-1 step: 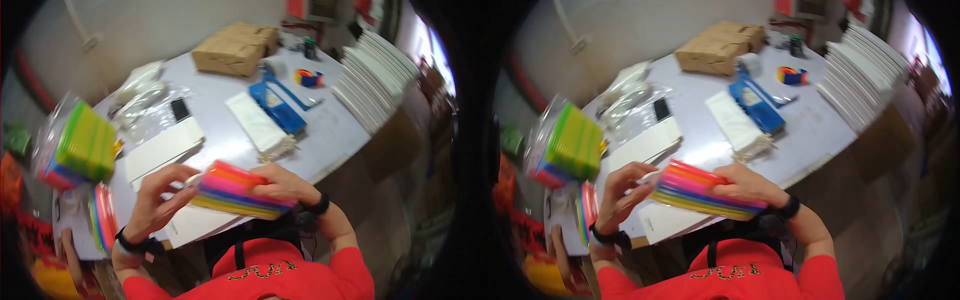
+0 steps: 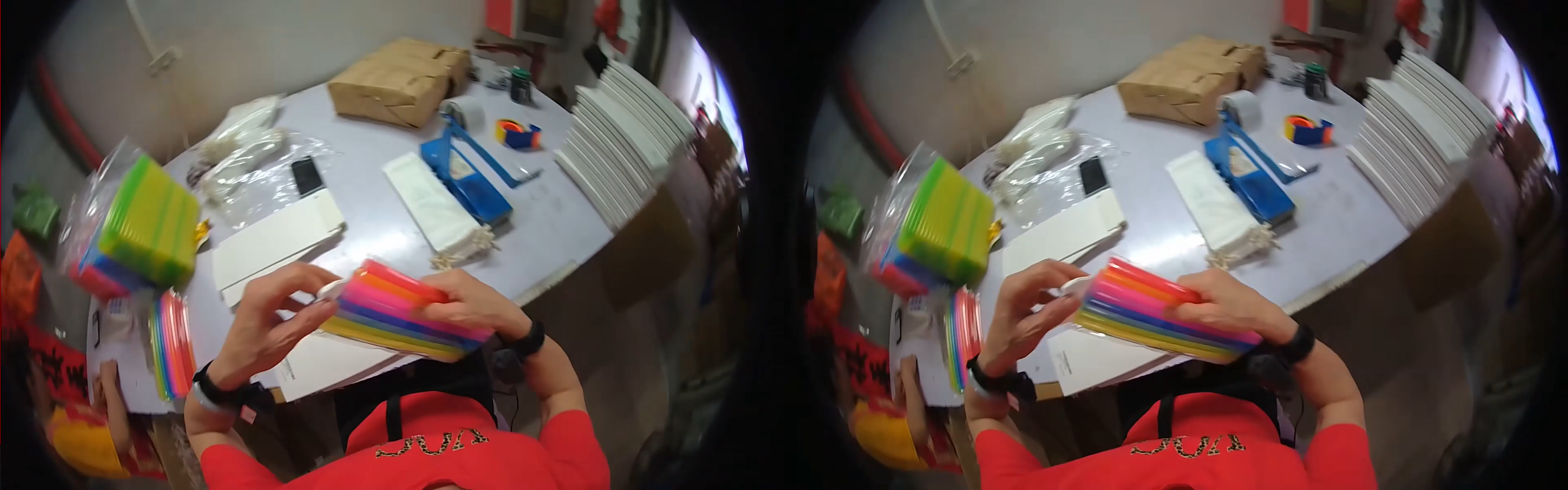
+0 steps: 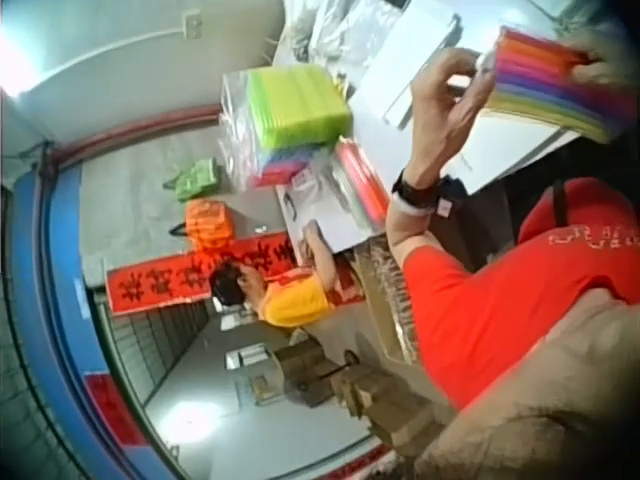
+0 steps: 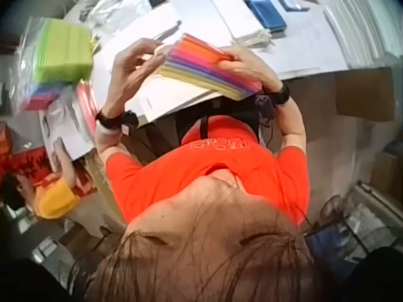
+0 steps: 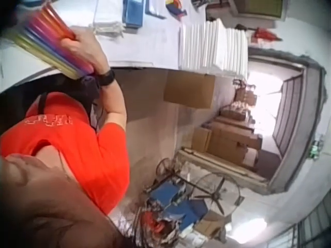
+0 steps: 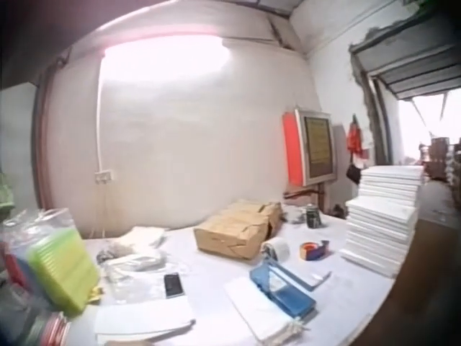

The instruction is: The person picks up a white box from a stack, folds it into shape, and places a bundle of colorful straws and a white pouch inside before closing the lid.

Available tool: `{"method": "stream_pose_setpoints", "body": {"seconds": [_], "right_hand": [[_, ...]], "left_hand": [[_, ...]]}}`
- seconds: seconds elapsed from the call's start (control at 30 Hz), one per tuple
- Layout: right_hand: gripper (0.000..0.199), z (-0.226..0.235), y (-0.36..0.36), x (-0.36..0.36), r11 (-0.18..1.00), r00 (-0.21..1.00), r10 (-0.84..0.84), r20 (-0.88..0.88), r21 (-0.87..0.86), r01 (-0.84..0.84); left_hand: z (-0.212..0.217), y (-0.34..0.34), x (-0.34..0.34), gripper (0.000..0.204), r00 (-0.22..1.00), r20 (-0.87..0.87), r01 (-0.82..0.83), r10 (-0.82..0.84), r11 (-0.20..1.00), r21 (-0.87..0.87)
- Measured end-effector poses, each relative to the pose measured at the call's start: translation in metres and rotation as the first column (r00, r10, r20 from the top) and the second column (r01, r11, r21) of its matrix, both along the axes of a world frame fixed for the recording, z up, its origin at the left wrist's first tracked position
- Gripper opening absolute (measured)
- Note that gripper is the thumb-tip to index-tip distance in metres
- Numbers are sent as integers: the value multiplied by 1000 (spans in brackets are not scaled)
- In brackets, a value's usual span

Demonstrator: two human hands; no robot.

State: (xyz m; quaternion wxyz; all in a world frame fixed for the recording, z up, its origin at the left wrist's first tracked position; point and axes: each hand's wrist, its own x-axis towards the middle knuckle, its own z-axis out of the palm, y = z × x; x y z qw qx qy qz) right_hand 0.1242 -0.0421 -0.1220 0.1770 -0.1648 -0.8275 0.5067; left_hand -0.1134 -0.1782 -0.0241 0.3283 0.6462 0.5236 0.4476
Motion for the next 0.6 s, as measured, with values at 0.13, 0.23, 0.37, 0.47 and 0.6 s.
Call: {"method": "stream_pose_setpoints", "body": {"seconds": [0.13, 0.23, 0.37, 0.47, 0.6], "right_hand": [[29, 3, 0, -21, 996, 999, 45, -7, -72, -45], [30, 9, -2, -23, 995, 998, 61, 25, -83, -59], [28, 10, 2, -23, 989, 994, 97, 58, -116, -89], [29, 9, 4, -25, 989, 991, 109, 77, -113, -100], [33, 8, 7, -27, 990, 990, 100, 97, -107, -89]], "left_hand": [[-17, -8, -25, 15, 995, 54, -81, 80, 997, 1], [-15, -5, -26, 15, 982, 163, -83, 95, 994, -76], [-14, -1, -17, 16, 981, 182, -63, 73, 996, -57], [-13, 1, -13, 16, 988, 149, -40, 44, 999, -30], [-16, 8, -13, 16, 998, -55, 28, -22, 994, 104]]}}
